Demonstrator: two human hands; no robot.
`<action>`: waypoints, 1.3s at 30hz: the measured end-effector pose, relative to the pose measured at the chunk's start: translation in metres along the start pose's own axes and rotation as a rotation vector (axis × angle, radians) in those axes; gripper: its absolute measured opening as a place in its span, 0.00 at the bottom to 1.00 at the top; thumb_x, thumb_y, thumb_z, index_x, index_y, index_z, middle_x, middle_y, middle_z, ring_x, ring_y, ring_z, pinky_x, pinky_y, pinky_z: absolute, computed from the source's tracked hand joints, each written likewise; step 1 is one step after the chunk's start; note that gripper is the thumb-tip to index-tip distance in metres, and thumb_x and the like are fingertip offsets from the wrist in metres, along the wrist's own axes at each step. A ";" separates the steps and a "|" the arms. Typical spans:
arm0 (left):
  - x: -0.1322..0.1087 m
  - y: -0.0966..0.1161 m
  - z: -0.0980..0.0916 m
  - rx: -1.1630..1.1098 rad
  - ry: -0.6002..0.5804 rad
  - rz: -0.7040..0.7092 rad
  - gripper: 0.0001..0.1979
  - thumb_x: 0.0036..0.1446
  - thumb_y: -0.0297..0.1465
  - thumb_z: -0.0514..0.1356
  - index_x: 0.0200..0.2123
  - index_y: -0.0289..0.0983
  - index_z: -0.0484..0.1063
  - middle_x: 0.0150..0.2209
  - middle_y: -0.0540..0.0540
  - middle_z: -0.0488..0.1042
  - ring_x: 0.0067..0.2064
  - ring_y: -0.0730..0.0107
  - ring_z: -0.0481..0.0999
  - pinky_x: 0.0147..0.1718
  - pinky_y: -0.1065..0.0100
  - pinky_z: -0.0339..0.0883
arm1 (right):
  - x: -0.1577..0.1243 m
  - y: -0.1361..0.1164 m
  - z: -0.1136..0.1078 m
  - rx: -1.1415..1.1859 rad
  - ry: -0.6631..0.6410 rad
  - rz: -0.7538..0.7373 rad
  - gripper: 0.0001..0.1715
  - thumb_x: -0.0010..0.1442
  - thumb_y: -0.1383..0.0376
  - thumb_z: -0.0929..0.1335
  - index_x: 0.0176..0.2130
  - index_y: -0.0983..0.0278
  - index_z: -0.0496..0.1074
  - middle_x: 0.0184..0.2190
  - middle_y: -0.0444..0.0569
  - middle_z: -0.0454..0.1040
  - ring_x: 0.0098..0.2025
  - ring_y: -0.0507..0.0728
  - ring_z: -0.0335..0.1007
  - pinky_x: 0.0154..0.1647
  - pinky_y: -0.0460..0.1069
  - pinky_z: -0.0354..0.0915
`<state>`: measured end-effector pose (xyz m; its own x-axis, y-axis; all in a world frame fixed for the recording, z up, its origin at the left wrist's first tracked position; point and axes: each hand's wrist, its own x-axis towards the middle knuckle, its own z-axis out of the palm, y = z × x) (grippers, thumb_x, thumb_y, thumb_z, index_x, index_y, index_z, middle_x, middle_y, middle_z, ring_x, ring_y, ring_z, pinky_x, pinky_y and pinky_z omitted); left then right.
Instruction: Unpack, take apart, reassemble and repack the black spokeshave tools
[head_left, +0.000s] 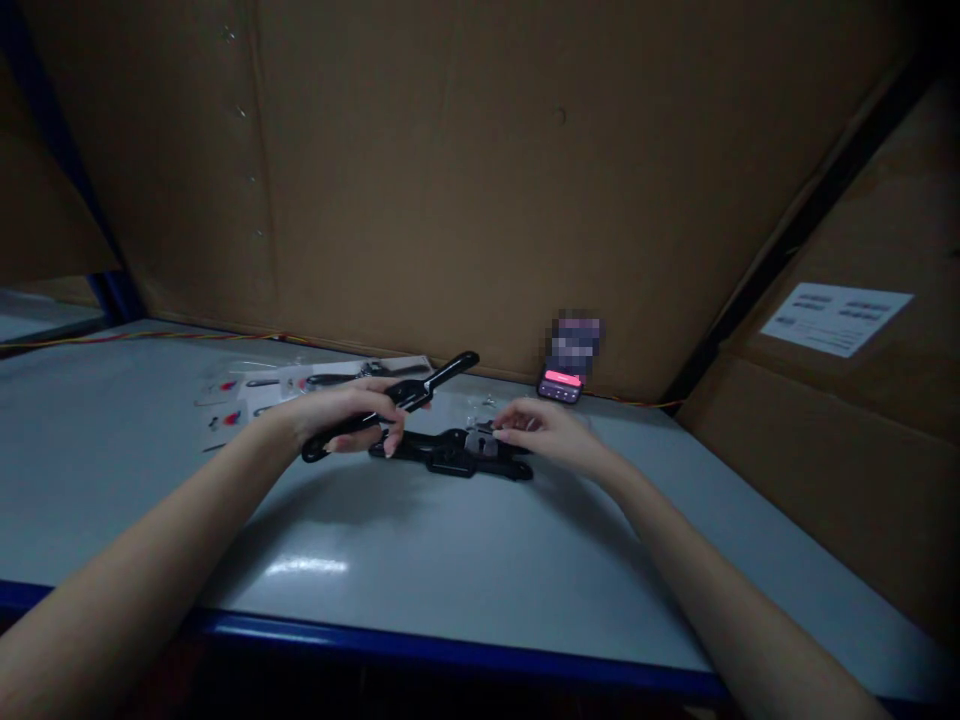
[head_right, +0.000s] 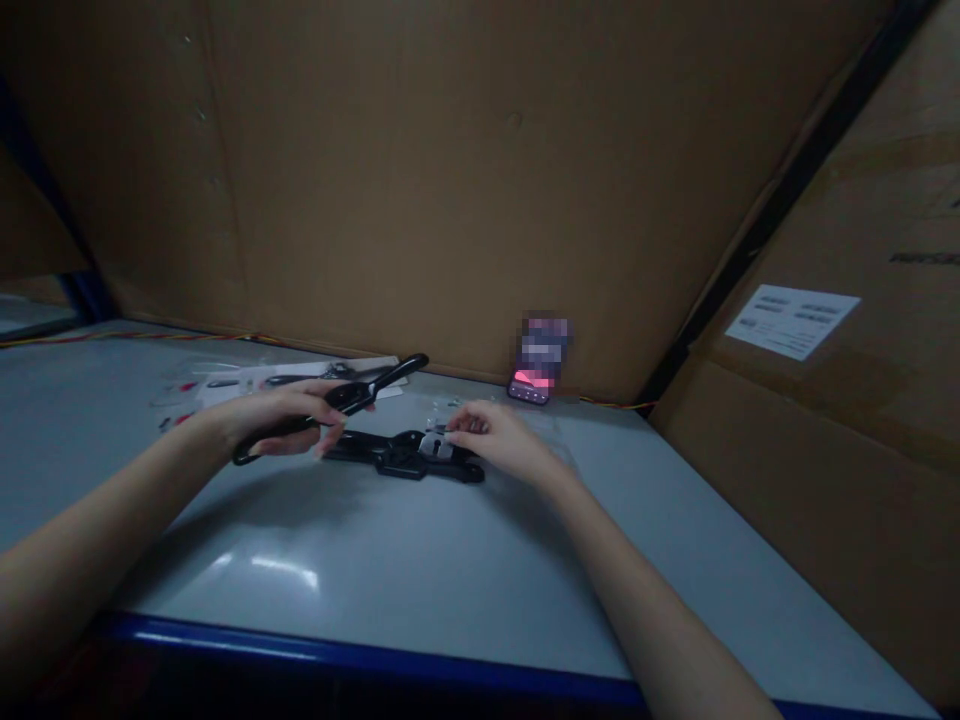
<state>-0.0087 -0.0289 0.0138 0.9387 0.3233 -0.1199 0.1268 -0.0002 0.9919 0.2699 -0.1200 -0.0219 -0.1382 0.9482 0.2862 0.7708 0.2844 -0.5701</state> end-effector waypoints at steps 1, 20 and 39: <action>0.001 0.000 0.000 -0.009 0.016 0.008 0.10 0.55 0.30 0.54 0.40 0.33 0.67 0.24 0.48 0.75 0.08 0.84 0.57 0.05 0.79 0.45 | 0.001 0.001 0.005 -0.051 0.003 -0.016 0.09 0.52 0.60 0.68 0.33 0.63 0.72 0.28 0.45 0.69 0.31 0.53 0.62 0.30 0.47 0.57; 0.008 -0.008 0.008 -0.144 -0.219 -0.217 0.13 0.59 0.36 0.46 0.43 0.35 0.63 0.27 0.46 0.76 0.12 0.78 0.63 0.07 0.77 0.52 | 0.009 0.005 0.027 0.014 0.285 0.145 0.09 0.46 0.62 0.69 0.27 0.62 0.66 0.24 0.43 0.68 0.27 0.52 0.63 0.27 0.46 0.55; 0.023 -0.020 0.026 -0.045 -0.394 -0.221 0.29 0.59 0.47 0.43 0.37 0.28 0.72 0.21 0.42 0.75 0.12 0.72 0.68 0.05 0.77 0.55 | -0.013 -0.074 0.046 0.131 0.179 -0.158 0.04 0.52 0.64 0.69 0.30 0.63 0.72 0.28 0.44 0.69 0.31 0.51 0.64 0.29 0.46 0.58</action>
<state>0.0187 -0.0459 -0.0098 0.9423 -0.0734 -0.3266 0.3316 0.0726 0.9406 0.1859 -0.1473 -0.0188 -0.1291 0.8535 0.5049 0.6600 0.4540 -0.5986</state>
